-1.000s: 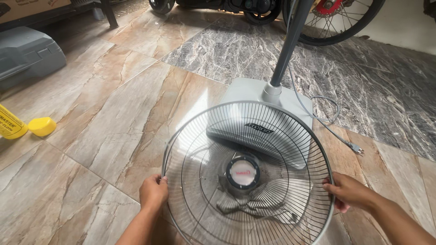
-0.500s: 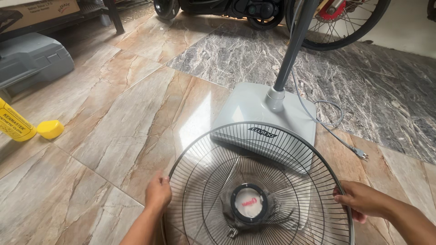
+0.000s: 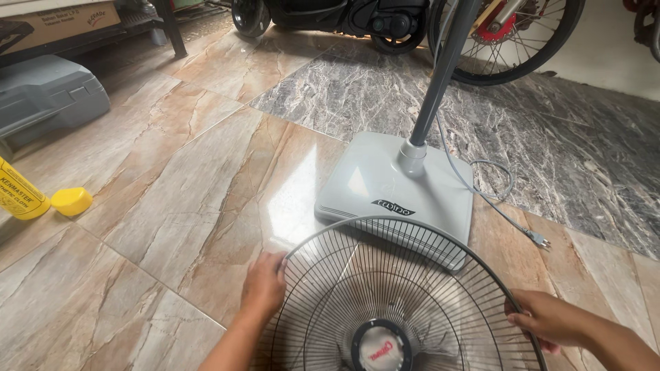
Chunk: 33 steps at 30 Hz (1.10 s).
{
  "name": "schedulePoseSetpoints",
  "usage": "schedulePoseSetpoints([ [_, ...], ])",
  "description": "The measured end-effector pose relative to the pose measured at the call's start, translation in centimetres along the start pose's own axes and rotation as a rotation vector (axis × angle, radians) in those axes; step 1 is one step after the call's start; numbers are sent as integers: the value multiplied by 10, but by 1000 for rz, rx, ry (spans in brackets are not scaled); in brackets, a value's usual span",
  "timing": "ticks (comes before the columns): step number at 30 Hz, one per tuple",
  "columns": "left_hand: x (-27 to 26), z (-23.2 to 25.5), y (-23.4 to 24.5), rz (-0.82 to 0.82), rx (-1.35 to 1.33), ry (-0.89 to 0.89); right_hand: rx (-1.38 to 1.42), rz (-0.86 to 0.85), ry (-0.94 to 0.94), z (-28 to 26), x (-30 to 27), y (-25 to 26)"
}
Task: The person reassembles an electric fan by attaching the front grille to the fan head. They use a screwdriver to tighten the screws securing the grille in place.
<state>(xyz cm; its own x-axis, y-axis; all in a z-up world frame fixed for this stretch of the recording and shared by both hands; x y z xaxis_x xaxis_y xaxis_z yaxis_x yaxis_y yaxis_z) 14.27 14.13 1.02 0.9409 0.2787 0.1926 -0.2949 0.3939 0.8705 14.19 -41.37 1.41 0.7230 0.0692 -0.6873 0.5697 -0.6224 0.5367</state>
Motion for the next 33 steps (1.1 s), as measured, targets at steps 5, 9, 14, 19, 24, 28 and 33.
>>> schedulePoseSetpoints([
  [5,-7,26,19,93,68,23,3,-5,8,3,-16,-8],
  [9,-9,33,27,61,102,101,26,6,-17,7,-21,-12],
  [14,-10,37,28,-2,115,172,-14,13,-42,17,-17,-15],
  [19,-6,43,26,6,123,133,38,44,71,27,-5,-16],
  [24,3,44,18,-7,178,126,5,75,115,32,3,-12],
  [28,15,61,21,46,219,32,-4,89,34,31,2,-8],
  [33,25,101,31,85,69,-175,-159,127,105,15,-1,-3],
])
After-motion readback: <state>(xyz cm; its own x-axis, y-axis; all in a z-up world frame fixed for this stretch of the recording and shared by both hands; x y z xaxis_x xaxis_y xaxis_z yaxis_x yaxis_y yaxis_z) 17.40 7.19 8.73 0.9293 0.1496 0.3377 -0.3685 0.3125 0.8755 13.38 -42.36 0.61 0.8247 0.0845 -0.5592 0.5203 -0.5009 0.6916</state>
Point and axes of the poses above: each hand's wrist, its own x-axis towards the middle knuckle, its own y-axis out of the back of the hand, z = x × y, the point moved 8 cm from there along x, towards the middle knuckle, and after that the axes turned 13 degrees about x, right-handed, at the moved point
